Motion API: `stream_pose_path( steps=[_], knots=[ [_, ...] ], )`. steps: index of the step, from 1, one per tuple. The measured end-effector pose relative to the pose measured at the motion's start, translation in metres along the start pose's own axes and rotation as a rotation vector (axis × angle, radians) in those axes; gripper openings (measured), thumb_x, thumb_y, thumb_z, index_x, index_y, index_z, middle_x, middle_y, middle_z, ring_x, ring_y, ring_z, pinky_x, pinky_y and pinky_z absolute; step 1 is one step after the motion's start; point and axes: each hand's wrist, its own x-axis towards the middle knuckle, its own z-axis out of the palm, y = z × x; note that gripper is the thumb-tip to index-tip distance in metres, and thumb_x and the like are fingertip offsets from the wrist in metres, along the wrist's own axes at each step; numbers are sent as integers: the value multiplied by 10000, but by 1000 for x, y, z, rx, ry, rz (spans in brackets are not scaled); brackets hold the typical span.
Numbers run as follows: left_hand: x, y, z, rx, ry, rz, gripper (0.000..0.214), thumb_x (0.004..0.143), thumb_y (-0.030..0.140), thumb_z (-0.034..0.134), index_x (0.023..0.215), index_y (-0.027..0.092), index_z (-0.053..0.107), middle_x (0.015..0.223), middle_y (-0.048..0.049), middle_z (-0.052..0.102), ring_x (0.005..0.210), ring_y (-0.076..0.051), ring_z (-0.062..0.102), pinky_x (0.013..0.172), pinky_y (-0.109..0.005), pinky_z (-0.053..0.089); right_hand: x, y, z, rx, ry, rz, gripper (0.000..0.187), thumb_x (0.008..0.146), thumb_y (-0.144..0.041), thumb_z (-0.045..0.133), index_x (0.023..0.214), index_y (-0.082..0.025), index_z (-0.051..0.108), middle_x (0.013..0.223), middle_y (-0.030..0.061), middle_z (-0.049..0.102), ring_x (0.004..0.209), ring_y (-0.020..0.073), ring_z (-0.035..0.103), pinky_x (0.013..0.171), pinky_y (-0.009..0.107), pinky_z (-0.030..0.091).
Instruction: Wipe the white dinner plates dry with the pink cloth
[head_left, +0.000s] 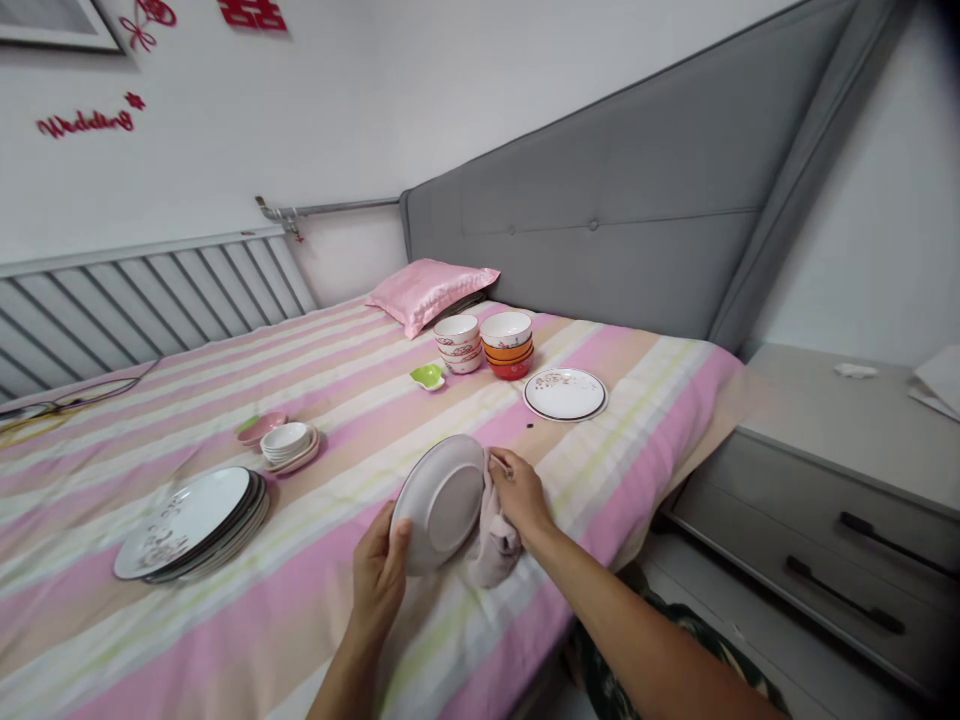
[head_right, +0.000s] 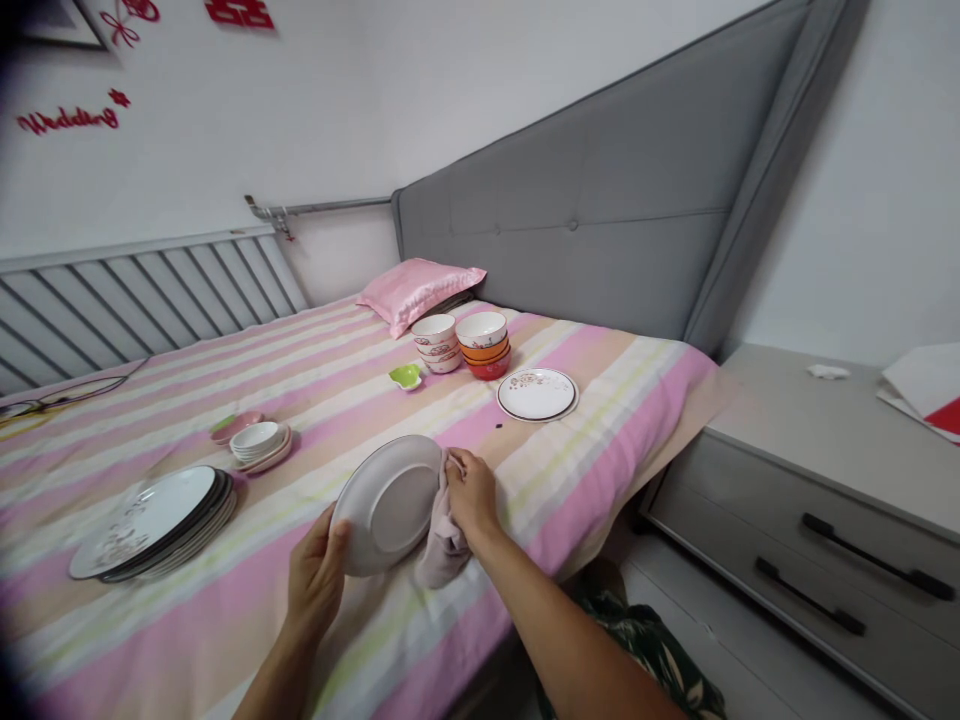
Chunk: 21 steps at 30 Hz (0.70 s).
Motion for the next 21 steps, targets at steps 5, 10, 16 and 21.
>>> stream_pose_path(
  steps=[5, 10, 16, 21],
  knots=[
    [-1, 3, 8, 135, -18, 58, 453, 709, 452, 667, 1025, 137, 590, 877, -64, 687, 745, -209, 638, 661, -276, 508, -5, -23, 3, 9, 105, -189, 219, 796, -274, 507, 977, -183, 591, 960, 56, 636, 876, 173, 582, 791, 284, 439],
    [-4, 4, 11, 209, -34, 57, 494, 632, 449, 734, 981, 140, 570, 838, -66, 686, 693, -210, 639, 619, -291, 518, -16, -42, 9, -9, 86, -516, 155, 823, -190, 511, 929, -189, 625, 925, 53, 612, 922, 162, 574, 846, 285, 449],
    [-3, 8, 9, 192, -24, 41, 501, 628, 403, 715, 1017, 139, 540, 838, -65, 683, 677, -208, 641, 598, -303, 531, -41, -58, 17, -91, -60, -754, 181, 840, -203, 547, 987, -216, 652, 983, 67, 566, 961, 152, 572, 858, 257, 477],
    [-1, 6, 10, 107, -50, 154, 190, 648, 298, 603, 786, 176, 554, 725, -32, 654, 629, -187, 632, 549, -272, 530, -63, -58, 22, -258, -262, -967, 227, 834, -144, 535, 994, -247, 659, 973, 46, 591, 917, 148, 583, 798, 248, 501]
  ],
)
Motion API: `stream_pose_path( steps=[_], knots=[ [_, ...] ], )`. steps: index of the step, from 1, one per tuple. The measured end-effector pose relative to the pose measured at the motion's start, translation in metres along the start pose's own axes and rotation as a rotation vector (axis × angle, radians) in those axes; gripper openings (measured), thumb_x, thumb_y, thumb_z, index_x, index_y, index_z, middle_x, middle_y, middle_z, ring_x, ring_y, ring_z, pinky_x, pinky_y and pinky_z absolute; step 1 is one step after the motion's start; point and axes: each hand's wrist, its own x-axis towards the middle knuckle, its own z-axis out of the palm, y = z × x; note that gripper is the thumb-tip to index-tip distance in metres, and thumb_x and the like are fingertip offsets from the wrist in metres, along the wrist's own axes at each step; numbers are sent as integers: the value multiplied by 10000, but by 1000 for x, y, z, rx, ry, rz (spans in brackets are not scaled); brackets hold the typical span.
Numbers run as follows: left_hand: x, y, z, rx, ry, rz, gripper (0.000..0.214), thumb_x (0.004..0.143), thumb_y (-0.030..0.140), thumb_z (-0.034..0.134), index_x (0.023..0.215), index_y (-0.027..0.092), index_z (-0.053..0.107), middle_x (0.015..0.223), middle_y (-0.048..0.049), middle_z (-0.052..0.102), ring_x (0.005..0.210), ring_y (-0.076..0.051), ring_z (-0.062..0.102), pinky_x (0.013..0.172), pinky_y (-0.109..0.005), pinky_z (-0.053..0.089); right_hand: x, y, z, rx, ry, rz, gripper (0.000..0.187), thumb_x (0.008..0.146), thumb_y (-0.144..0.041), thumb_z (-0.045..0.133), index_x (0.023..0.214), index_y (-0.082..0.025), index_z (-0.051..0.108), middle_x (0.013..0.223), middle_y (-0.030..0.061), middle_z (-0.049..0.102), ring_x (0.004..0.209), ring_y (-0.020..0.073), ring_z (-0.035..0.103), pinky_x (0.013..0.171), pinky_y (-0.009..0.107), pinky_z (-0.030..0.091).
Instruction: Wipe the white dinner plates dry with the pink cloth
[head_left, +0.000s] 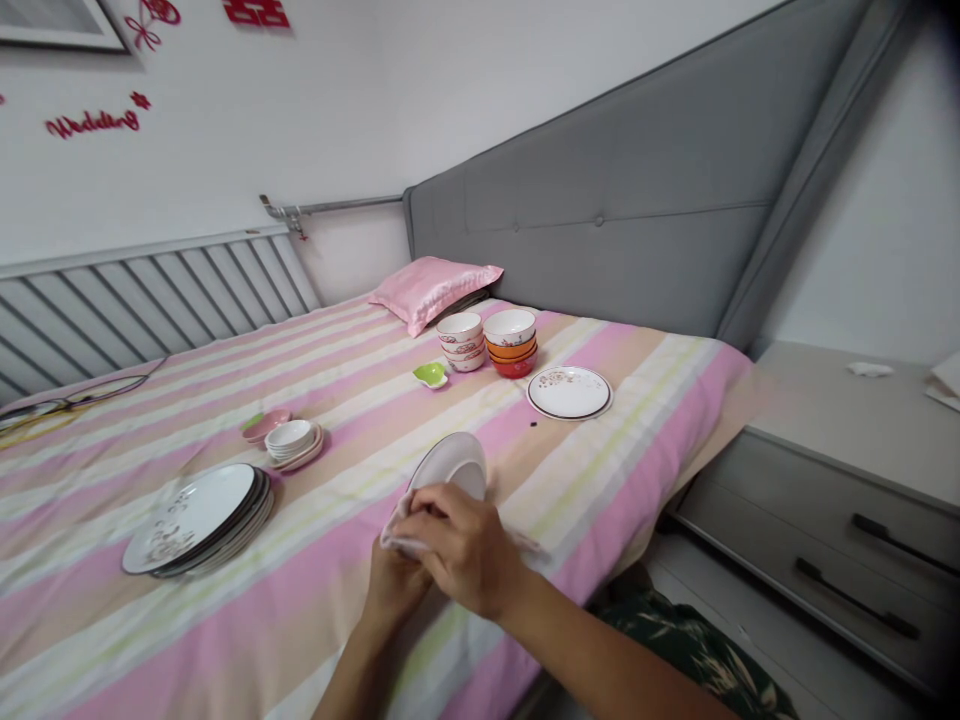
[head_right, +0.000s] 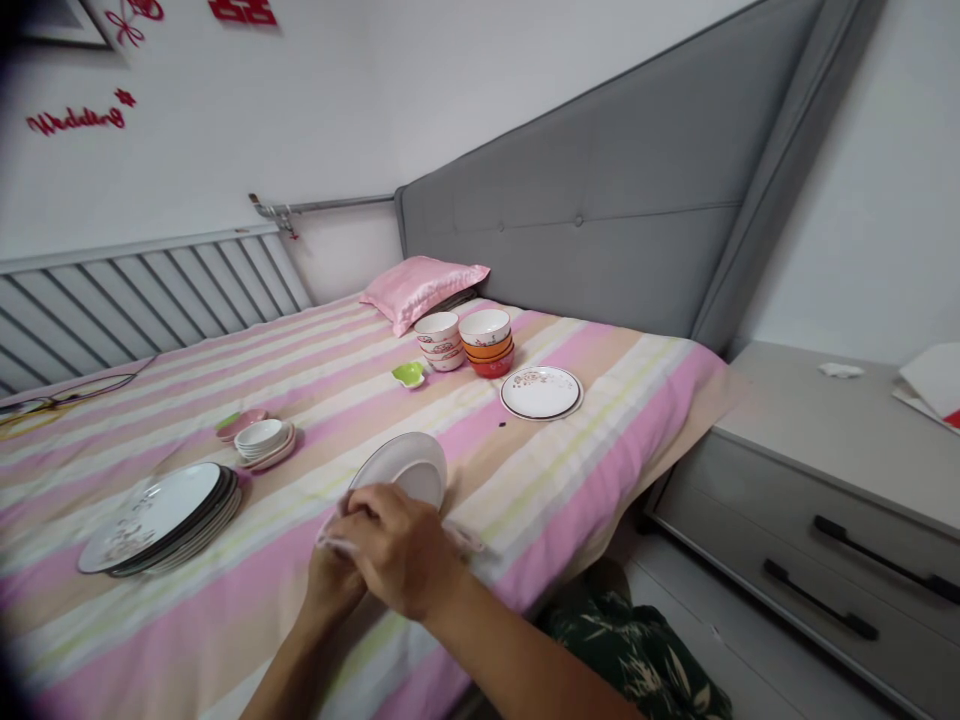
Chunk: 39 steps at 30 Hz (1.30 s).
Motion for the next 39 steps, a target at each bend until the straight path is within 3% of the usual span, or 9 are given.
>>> stream_pose_path(
  steps=[4, 9, 17, 21, 25, 30, 35, 39],
  knots=[
    [0, -3, 0, 0, 5, -2, 74, 657, 238, 555, 691, 188, 513, 622, -3, 608, 548, -157, 593, 492, -241, 505, -6, -2, 4, -23, -66, -76, 257, 831, -113, 524, 993, -263, 656, 957, 31, 593, 909, 138, 583, 777, 236, 499],
    [-2, -4, 1, -23, -61, -43, 256, 665, 300, 620, 860, 142, 571, 691, -22, 650, 578, -174, 604, 495, -251, 505, 0, 3, 1, 32, 49, 55, 251, 833, -105, 516, 979, -242, 667, 938, 41, 586, 890, 136, 587, 770, 238, 500],
    [-4, -1, 4, -11, -111, -139, 454, 702, 355, 675, 1072, 103, 601, 939, -118, 695, 795, -255, 655, 688, -351, 547, 17, 39, -17, 214, 416, 487, 154, 815, -219, 537, 925, -203, 644, 942, 60, 611, 911, 170, 580, 837, 298, 463],
    [-6, -1, 5, -56, -143, -149, 443, 716, 342, 673, 1092, 123, 592, 972, -107, 688, 841, -249, 654, 731, -340, 540, 6, 72, -16, 276, 441, 916, 230, 774, -343, 530, 905, -184, 633, 899, 48, 654, 819, 175, 584, 739, 271, 451],
    [-7, 1, 6, -71, -193, -76, 369, 732, 326, 663, 1036, 127, 598, 895, -78, 682, 760, -206, 641, 664, -283, 524, -8, 91, -14, 273, 430, 1052, 282, 771, -388, 474, 841, -162, 627, 748, 45, 655, 687, 179, 580, 617, 264, 434],
    [-6, 3, 7, 10, -252, 31, 187, 763, 309, 628, 839, 138, 615, 700, -23, 621, 591, -142, 560, 553, -227, 468, -3, 77, -20, 210, 463, 960, 227, 799, -337, 463, 899, -187, 601, 878, 47, 652, 814, 187, 583, 745, 284, 437],
    [-7, -5, 7, 41, -173, -24, 282, 724, 357, 666, 873, 123, 616, 712, -38, 639, 595, -161, 571, 540, -245, 478, 10, 40, -21, 121, 459, 465, 187, 858, -250, 460, 957, -187, 606, 960, 79, 597, 933, 179, 567, 839, 305, 459],
    [-5, -8, 6, 73, -130, -63, 307, 670, 392, 696, 771, 116, 607, 627, -21, 607, 518, -145, 526, 473, -234, 444, 10, 21, -15, 66, 331, 240, 185, 855, -207, 503, 973, -228, 643, 960, 68, 573, 933, 169, 570, 837, 300, 489]
  ],
)
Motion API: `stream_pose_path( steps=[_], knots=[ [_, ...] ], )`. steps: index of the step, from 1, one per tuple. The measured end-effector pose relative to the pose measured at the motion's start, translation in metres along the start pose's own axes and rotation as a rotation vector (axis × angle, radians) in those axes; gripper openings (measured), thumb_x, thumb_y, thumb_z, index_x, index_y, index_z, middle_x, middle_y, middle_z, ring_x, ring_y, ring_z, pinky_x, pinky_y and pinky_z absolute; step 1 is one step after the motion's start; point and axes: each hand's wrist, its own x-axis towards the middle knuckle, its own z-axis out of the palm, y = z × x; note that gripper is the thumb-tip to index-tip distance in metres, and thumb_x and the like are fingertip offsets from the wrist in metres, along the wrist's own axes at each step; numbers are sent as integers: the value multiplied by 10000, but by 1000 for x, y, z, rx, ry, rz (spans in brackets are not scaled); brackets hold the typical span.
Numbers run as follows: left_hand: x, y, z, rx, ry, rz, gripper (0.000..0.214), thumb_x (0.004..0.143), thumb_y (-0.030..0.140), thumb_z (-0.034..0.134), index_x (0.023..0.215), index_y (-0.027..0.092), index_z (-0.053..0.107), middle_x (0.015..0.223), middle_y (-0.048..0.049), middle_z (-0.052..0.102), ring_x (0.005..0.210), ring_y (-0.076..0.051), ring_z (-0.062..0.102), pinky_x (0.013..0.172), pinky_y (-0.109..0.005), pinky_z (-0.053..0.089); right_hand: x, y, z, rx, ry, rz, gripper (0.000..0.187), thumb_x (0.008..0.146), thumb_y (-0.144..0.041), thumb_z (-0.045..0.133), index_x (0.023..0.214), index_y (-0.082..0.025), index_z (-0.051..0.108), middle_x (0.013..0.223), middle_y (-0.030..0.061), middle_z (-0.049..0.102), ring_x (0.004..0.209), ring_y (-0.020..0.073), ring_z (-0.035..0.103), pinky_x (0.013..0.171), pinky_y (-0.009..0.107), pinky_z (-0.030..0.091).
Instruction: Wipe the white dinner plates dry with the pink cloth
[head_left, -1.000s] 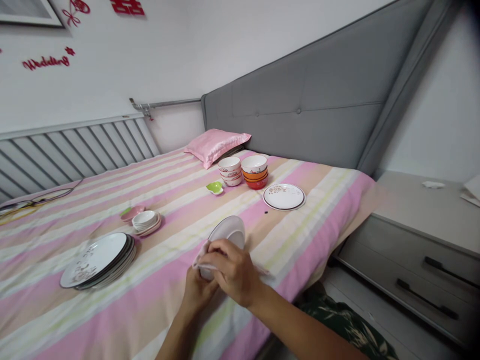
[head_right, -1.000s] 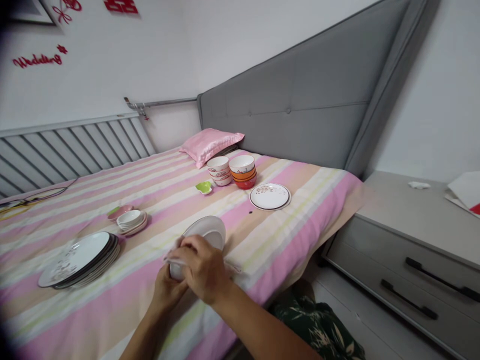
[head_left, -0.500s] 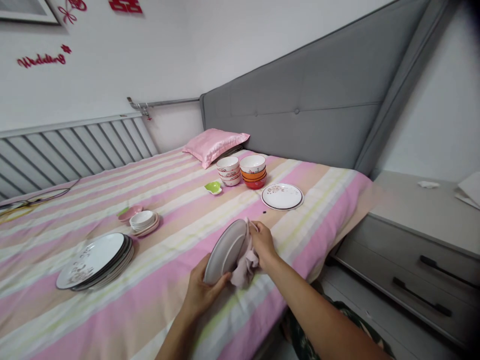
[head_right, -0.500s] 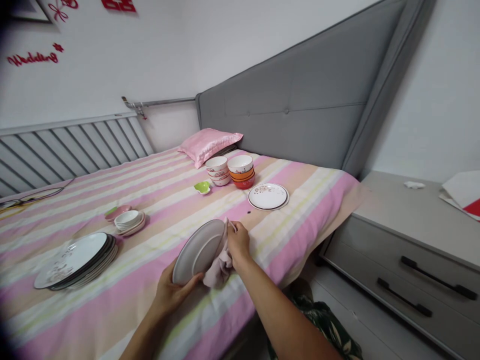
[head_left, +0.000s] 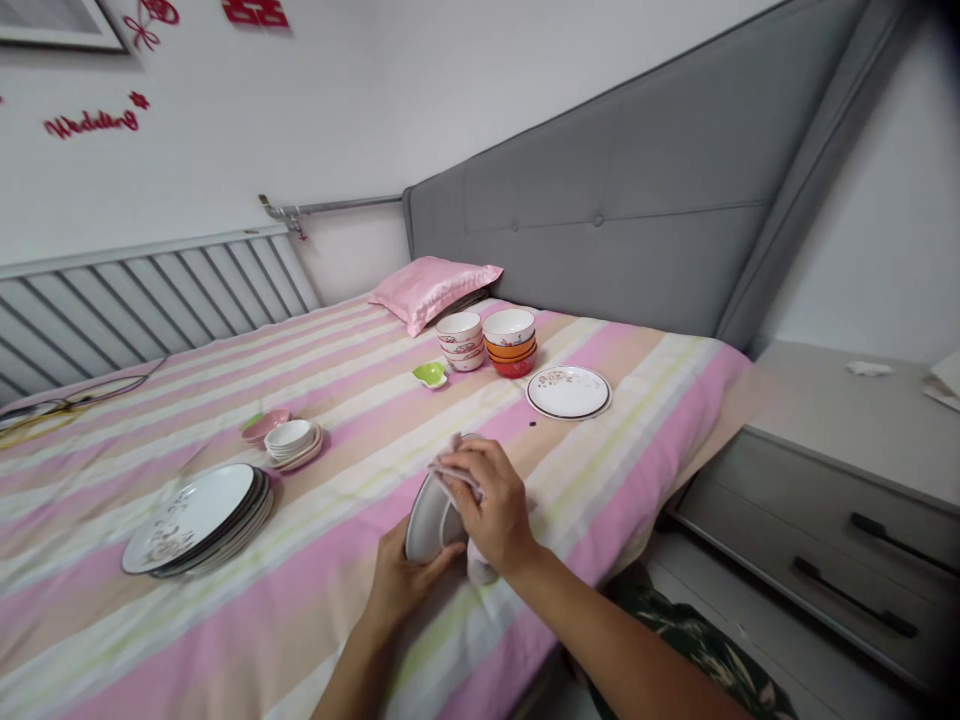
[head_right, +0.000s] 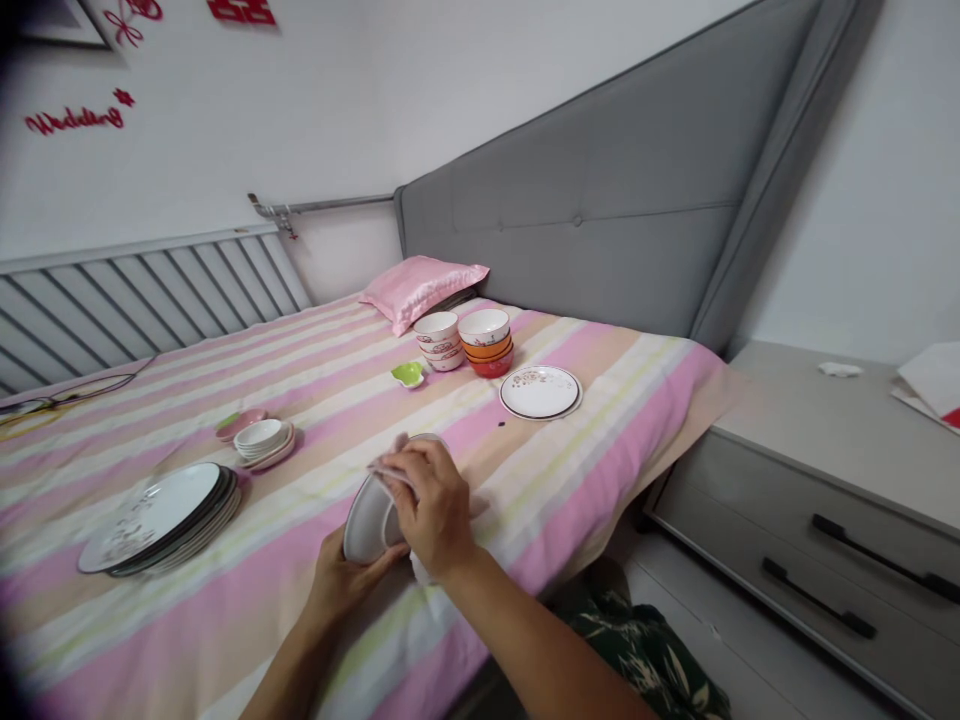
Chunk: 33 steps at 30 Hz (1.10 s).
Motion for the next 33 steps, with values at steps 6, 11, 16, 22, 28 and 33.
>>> stream_pose_path(
  steps=[6, 11, 16, 22, 28, 33],
  knots=[
    [2, -1, -3, -79, 0, -21, 212, 660, 352, 624, 696, 149, 572, 583, 3, 581, 508, -133, 513, 451, -213, 430, -17, -8, 7, -58, -252, -211, 273, 819, -105, 506, 989, -252, 661, 946, 53, 583, 901, 159, 576, 786, 275, 507],
    [2, -3, -5, 81, 31, -87, 114, 627, 251, 546, 551, 181, 496, 511, 16, 529, 489, -128, 483, 448, -215, 409, -30, -13, 13, -106, -434, -325, 251, 831, -98, 501, 929, -252, 674, 881, 28, 602, 842, 143, 573, 722, 240, 494],
    [3, -1, -6, -54, 39, -58, 105, 625, 265, 583, 637, 172, 536, 581, 6, 589, 529, -141, 532, 476, -225, 453, -28, -11, 15, -106, -396, -313, 250, 854, -121, 471, 945, -244, 669, 895, 38, 603, 842, 147, 580, 725, 246, 505],
    [4, -1, -4, -217, -19, -169, 262, 659, 345, 682, 739, 109, 599, 639, -36, 639, 544, -165, 579, 494, -253, 493, -4, -3, 8, 46, -145, -27, 173, 829, -181, 564, 969, -225, 655, 940, 55, 580, 917, 153, 581, 821, 268, 491],
    [3, 1, -4, -225, -31, -218, 354, 673, 369, 696, 856, 70, 644, 724, -96, 690, 630, -224, 640, 568, -306, 533, 11, 34, 0, 173, 3, 394, 264, 752, -264, 622, 1009, -202, 615, 1033, 59, 595, 977, 186, 563, 881, 324, 450],
    [1, 1, -3, -274, -73, -243, 416, 695, 387, 690, 958, 69, 634, 827, -119, 707, 743, -261, 663, 660, -350, 551, 11, 65, -7, 380, -57, 734, 405, 761, -382, 568, 1126, -205, 566, 1187, 69, 580, 1068, 201, 542, 914, 332, 421]
  ],
)
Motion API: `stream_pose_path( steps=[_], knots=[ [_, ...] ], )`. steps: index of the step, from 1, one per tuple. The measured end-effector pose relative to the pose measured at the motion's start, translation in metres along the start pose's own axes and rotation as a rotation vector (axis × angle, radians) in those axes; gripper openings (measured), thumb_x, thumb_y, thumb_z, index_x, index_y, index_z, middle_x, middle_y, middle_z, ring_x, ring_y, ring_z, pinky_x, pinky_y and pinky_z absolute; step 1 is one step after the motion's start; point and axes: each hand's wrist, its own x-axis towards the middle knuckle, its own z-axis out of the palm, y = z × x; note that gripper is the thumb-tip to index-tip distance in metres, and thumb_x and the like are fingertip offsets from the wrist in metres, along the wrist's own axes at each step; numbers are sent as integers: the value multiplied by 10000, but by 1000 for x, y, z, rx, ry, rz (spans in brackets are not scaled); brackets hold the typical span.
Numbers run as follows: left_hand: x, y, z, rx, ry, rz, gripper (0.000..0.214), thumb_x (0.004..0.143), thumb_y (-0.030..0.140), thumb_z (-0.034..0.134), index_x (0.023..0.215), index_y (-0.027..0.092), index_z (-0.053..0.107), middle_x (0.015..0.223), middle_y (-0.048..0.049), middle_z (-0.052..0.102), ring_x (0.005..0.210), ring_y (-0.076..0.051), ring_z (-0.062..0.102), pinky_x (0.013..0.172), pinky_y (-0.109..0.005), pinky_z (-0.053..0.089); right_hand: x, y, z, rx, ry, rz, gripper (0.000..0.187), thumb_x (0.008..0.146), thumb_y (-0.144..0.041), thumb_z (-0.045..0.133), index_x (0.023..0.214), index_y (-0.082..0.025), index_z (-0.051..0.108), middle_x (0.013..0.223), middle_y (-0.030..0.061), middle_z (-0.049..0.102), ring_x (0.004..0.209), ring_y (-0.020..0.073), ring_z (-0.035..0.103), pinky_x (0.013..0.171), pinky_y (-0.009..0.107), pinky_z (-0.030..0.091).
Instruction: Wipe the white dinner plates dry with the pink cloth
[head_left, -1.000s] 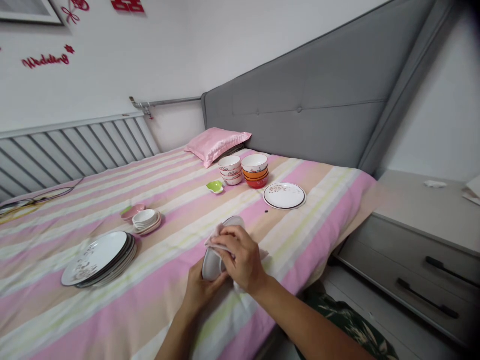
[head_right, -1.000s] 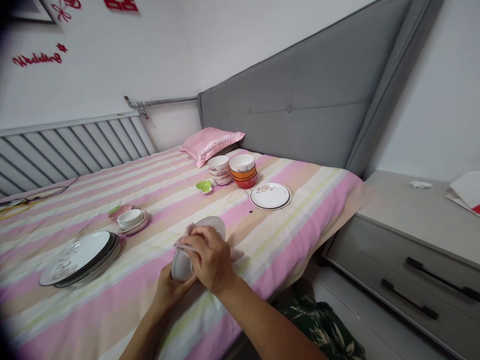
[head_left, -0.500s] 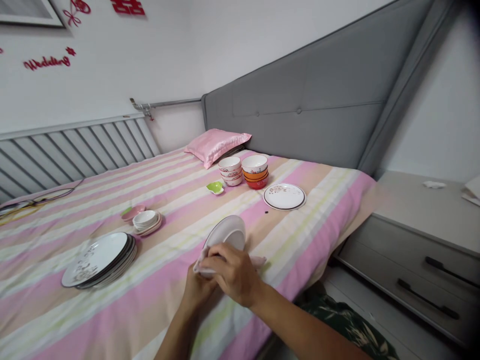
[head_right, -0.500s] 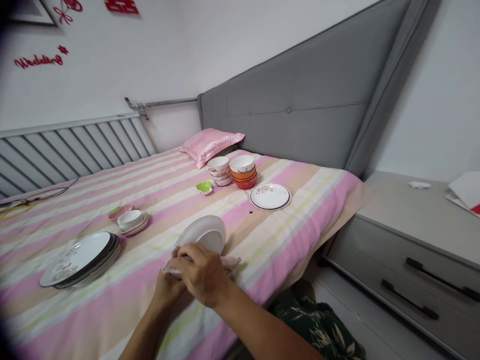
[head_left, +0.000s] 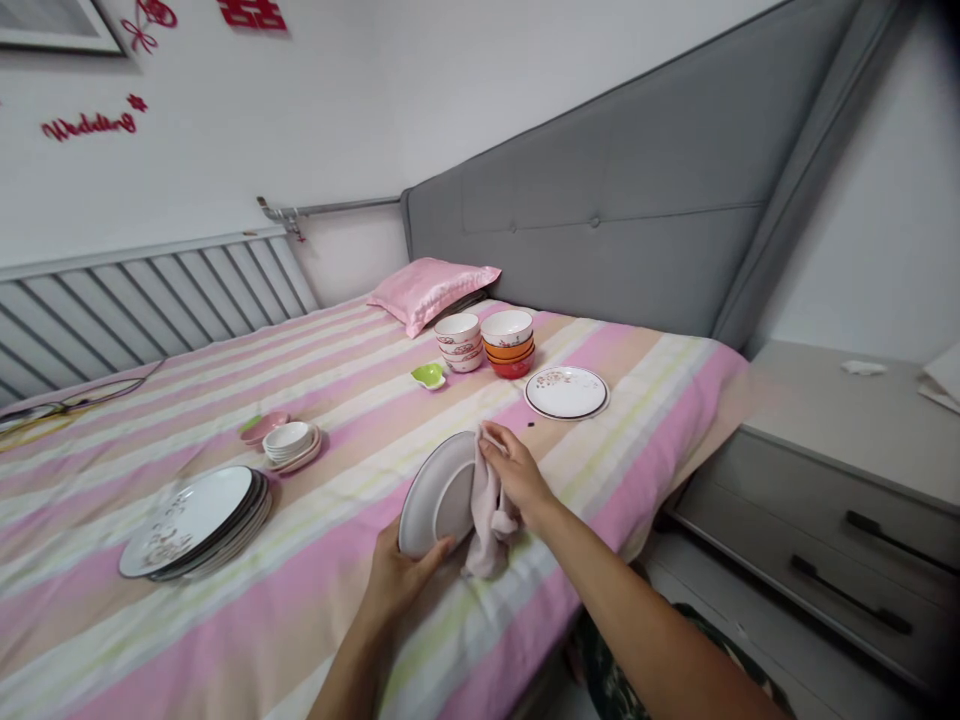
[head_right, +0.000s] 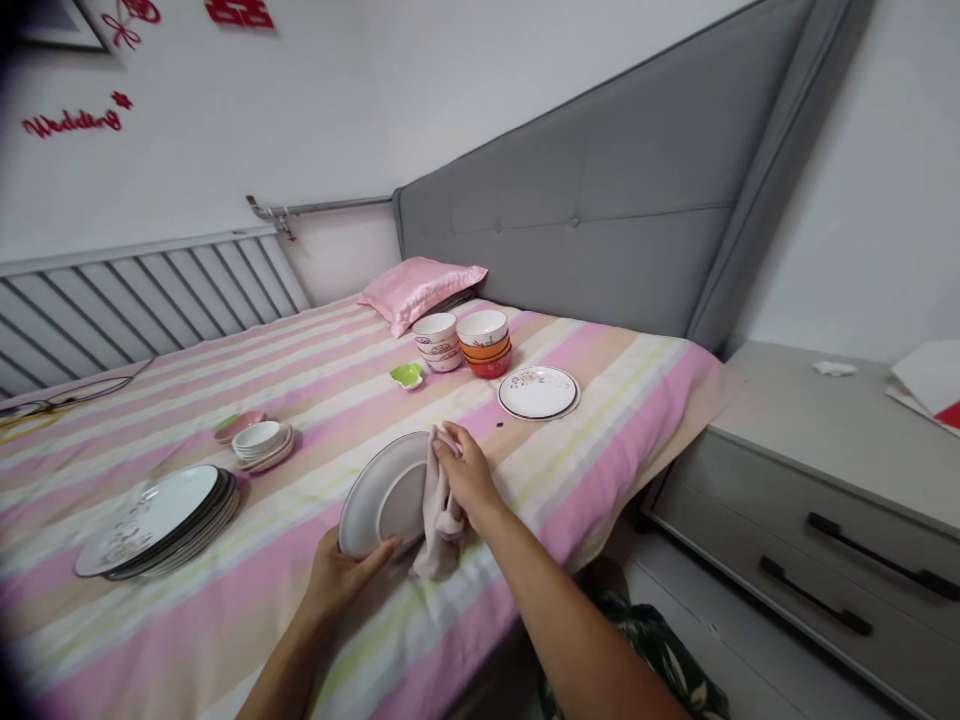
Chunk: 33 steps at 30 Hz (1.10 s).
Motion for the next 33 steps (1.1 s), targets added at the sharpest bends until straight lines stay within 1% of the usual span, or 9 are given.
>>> stream_pose_path(
  steps=[5, 9, 12, 16, 21, 25, 28, 30, 33],
  knots=[
    [3, -3, 0, -51, -106, -45, 457, 699, 368, 705, 1051, 95, 604, 990, -122, 694, 891, -272, 650, 780, -372, 538, 4, 3, -9, 6, -91, 21, 274, 775, -422, 536, 903, -200, 631, 844, 11, 660, 821, 174, 598, 743, 282, 464],
    [7, -6, -2, -18, -187, 6, 518, 667, 300, 735, 1136, 139, 582, 1151, -98, 641, 1071, -270, 579, 933, -383, 463, 6, 6, -11, 3, -64, 25, 259, 766, -430, 545, 869, -204, 618, 770, -8, 633, 778, 165, 579, 691, 259, 451],
    [9, -10, -4, 29, -240, -16, 419, 710, 321, 692, 1085, 145, 630, 1131, -91, 656, 1062, -276, 584, 924, -385, 460, 8, 10, -12, 10, -52, 41, 264, 764, -437, 542, 867, -203, 609, 774, -9, 627, 789, 169, 579, 704, 267, 451],
    [8, -12, -7, -1, -285, -88, 365, 742, 382, 653, 994, 120, 681, 999, -94, 705, 952, -291, 630, 798, -354, 508, 10, 15, -15, 37, -6, 87, 289, 749, -449, 553, 898, -208, 609, 839, 5, 647, 873, 188, 592, 765, 290, 456],
    [8, -12, -11, -54, -175, -26, 336, 766, 401, 631, 919, 109, 694, 876, -84, 713, 806, -245, 640, 716, -303, 496, 7, 20, -19, 113, 90, 169, 342, 736, -467, 558, 974, -225, 598, 1020, 34, 655, 1007, 196, 582, 818, 289, 465],
    [7, -14, -16, -123, 39, 79, 311, 787, 395, 613, 932, 128, 681, 898, -72, 689, 803, -205, 609, 721, -264, 469, -2, 22, -13, 154, 78, 226, 345, 731, -491, 542, 921, -210, 604, 951, 34, 675, 932, 193, 617, 762, 282, 491],
    [6, -15, -19, -181, 180, 77, 334, 822, 408, 569, 1002, 140, 654, 925, -63, 670, 852, -198, 589, 732, -245, 451, -10, 24, -5, 146, 78, 241, 319, 727, -485, 541, 870, -208, 607, 917, 33, 676, 893, 185, 620, 743, 268, 490],
    [5, -15, -20, -187, 216, 63, 357, 841, 422, 537, 1038, 141, 634, 926, -59, 664, 869, -198, 583, 733, -239, 443, -13, 24, -2, 126, 87, 230, 303, 723, -468, 547, 861, -206, 611, 913, 34, 672, 881, 183, 614, 735, 261, 483],
    [5, -9, -20, -131, 193, 53, 382, 853, 446, 503, 1032, 131, 624, 905, -59, 663, 828, -189, 584, 707, -236, 441, -14, 23, 0, 83, 90, 189, 297, 732, -444, 539, 874, -197, 626, 884, 30, 672, 861, 186, 605, 732, 266, 473]
  ],
)
